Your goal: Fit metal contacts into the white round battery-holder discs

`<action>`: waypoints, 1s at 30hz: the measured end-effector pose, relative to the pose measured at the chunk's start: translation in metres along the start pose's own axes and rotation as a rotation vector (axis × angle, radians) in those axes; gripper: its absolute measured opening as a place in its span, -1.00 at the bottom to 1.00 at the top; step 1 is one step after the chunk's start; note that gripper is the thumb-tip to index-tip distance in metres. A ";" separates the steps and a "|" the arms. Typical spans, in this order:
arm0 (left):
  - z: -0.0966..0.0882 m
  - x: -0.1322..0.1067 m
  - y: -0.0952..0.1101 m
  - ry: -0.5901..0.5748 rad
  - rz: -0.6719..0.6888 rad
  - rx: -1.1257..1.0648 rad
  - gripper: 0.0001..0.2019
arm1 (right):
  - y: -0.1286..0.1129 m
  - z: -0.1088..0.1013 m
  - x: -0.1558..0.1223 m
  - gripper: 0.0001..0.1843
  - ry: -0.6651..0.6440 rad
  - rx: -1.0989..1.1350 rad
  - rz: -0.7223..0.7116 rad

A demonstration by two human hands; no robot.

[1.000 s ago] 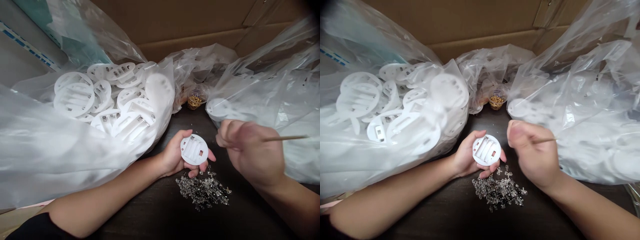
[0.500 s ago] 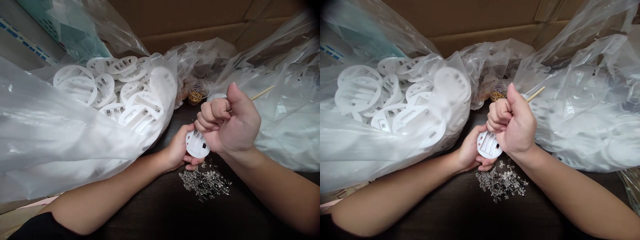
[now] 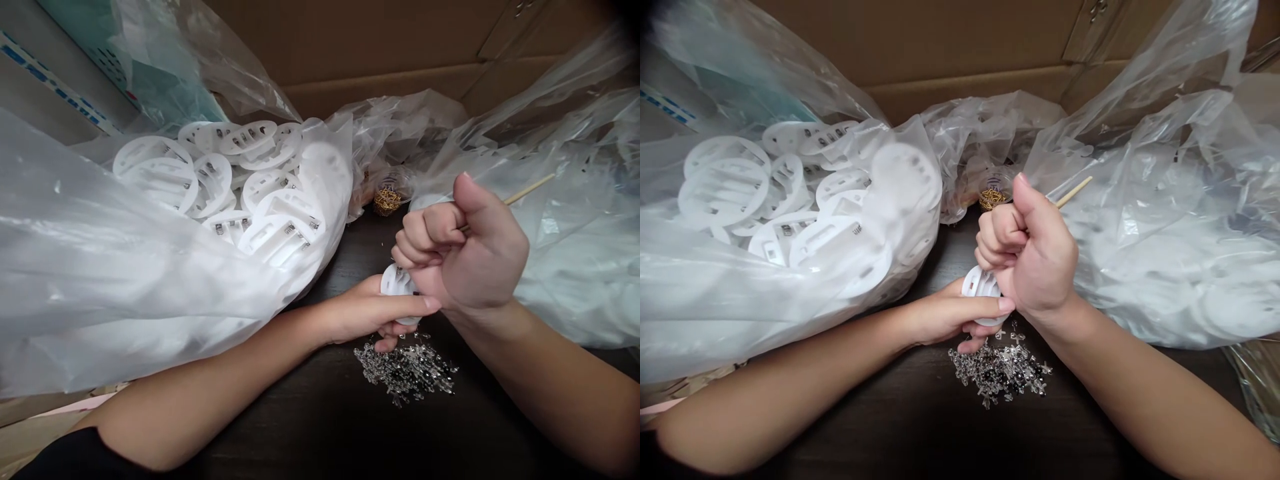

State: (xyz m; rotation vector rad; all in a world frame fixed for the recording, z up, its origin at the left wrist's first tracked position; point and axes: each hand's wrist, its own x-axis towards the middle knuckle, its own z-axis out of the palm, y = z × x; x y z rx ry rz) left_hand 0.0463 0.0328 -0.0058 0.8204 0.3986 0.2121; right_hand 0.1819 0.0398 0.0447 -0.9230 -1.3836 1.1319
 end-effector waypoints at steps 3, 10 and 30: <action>-0.003 0.001 0.000 -0.032 -0.023 0.017 -0.77 | 0.002 -0.001 -0.002 -0.46 -0.025 0.066 -0.019; -0.012 0.005 -0.008 -0.001 -0.040 -0.125 -0.86 | 0.007 0.000 -0.004 -0.46 0.035 0.092 0.034; -0.002 0.001 -0.005 0.106 -0.014 -0.101 -0.82 | 0.013 0.013 -0.007 -0.38 0.068 0.423 0.049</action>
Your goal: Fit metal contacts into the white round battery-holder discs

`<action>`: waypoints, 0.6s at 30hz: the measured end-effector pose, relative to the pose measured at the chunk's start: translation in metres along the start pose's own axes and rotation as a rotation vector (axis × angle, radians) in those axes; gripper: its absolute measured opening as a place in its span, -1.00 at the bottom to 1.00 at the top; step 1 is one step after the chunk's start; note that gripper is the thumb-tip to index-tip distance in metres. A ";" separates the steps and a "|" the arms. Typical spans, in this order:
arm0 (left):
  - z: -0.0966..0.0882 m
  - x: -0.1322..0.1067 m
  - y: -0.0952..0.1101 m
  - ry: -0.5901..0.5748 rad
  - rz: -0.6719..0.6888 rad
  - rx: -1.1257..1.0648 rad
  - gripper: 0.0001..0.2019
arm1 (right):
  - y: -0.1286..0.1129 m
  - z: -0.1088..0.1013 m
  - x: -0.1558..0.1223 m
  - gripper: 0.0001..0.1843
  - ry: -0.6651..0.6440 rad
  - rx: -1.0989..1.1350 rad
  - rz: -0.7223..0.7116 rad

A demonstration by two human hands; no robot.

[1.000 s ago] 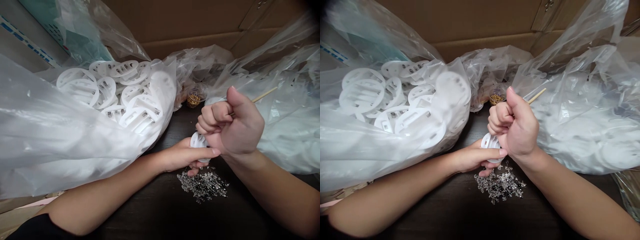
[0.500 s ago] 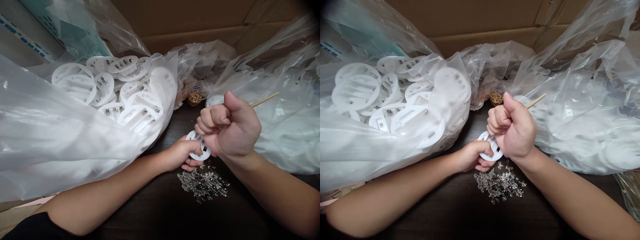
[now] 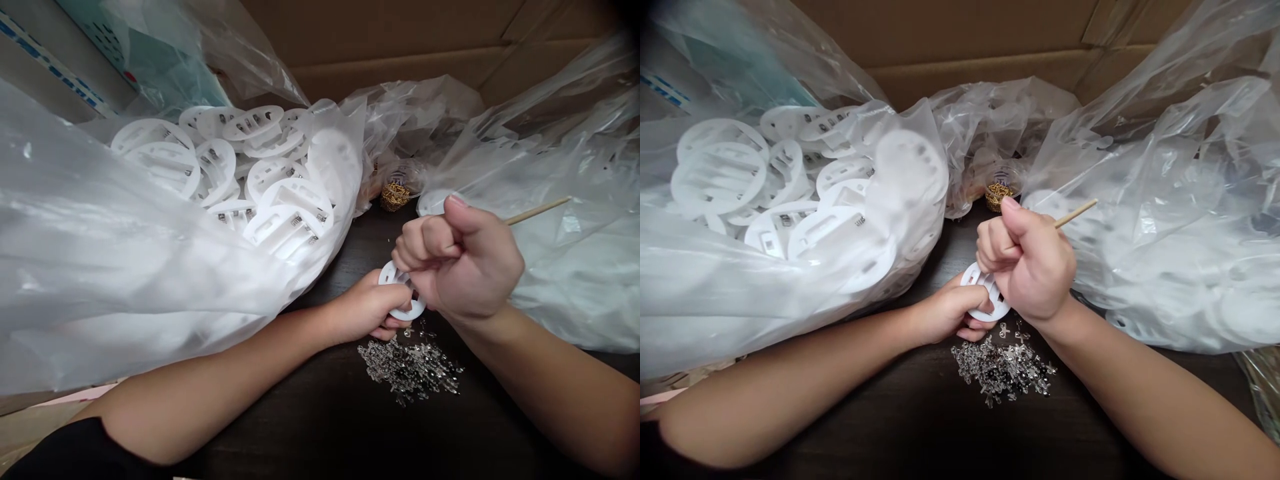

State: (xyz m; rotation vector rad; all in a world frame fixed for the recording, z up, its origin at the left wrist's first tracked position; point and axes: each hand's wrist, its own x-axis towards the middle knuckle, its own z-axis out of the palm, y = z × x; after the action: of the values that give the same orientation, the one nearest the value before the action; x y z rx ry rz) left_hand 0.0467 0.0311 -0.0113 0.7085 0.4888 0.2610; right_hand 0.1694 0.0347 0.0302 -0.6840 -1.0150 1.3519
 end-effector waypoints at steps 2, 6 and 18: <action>-0.002 0.001 -0.001 -0.032 -0.002 -0.009 -0.85 | -0.005 -0.004 0.001 -0.39 -0.047 0.034 0.008; -0.006 0.003 -0.002 -0.082 0.018 -0.031 -0.89 | -0.011 -0.011 0.003 -0.40 -0.086 0.082 0.015; -0.001 0.002 0.000 -0.024 0.027 0.072 -0.87 | -0.003 -0.005 0.001 -0.40 -0.083 0.048 0.029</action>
State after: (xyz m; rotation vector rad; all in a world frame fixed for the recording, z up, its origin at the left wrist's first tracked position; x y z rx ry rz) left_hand 0.0476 0.0320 -0.0129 0.7876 0.4677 0.2610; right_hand 0.1752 0.0360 0.0312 -0.6138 -1.0385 1.4352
